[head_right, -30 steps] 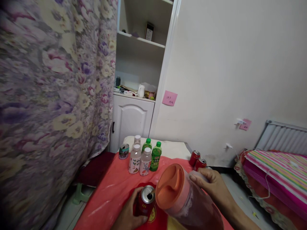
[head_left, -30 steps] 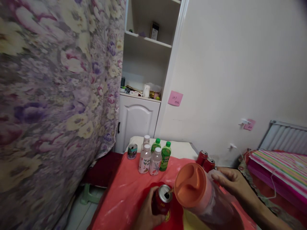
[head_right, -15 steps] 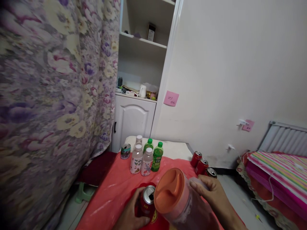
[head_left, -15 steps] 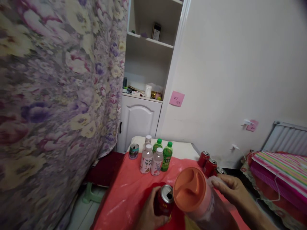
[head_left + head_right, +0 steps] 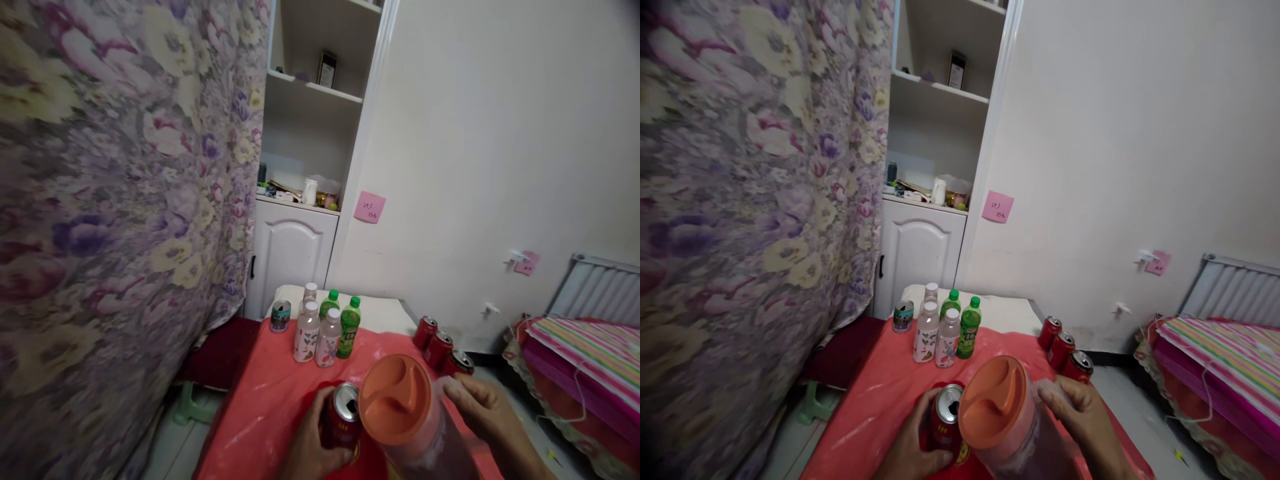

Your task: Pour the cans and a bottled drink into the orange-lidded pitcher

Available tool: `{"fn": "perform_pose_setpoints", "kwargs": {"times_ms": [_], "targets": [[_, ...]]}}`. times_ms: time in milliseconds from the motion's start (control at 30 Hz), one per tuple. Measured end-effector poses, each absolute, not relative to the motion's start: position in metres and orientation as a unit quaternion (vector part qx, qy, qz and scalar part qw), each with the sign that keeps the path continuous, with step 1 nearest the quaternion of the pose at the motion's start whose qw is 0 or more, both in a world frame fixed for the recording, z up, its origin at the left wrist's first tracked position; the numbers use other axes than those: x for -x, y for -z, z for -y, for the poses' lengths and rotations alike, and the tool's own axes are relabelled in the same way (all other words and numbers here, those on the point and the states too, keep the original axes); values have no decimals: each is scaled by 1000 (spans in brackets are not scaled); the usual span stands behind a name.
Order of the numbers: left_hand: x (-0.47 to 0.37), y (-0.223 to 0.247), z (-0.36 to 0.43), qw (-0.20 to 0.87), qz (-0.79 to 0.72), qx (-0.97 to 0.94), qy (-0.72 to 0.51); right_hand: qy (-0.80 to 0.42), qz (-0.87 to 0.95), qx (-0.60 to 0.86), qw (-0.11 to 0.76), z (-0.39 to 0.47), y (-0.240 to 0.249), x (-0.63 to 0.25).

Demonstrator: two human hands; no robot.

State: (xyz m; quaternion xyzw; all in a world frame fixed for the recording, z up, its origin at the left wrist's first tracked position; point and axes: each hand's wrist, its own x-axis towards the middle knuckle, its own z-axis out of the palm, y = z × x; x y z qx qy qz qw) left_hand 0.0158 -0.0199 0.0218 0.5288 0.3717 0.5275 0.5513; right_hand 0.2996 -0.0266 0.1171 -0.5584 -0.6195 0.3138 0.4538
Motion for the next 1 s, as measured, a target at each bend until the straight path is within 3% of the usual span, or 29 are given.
{"fn": "perform_pose_setpoints", "kwargs": {"times_ms": [233,567,800,1000], "targets": [[-8,0,11,536,-355,-540,-543,-341,564,568,493,30,-106,-310],[-2,7,5,532,-391,-526,-536,-391,327,452,733,33,-85,-353],[2,37,-7,522,-394,-529,-541,-410,292,419,755,24,-57,-343],[4,27,-6,529,-418,-535,-509,-426,244,414,767,14,-36,-339]]}}
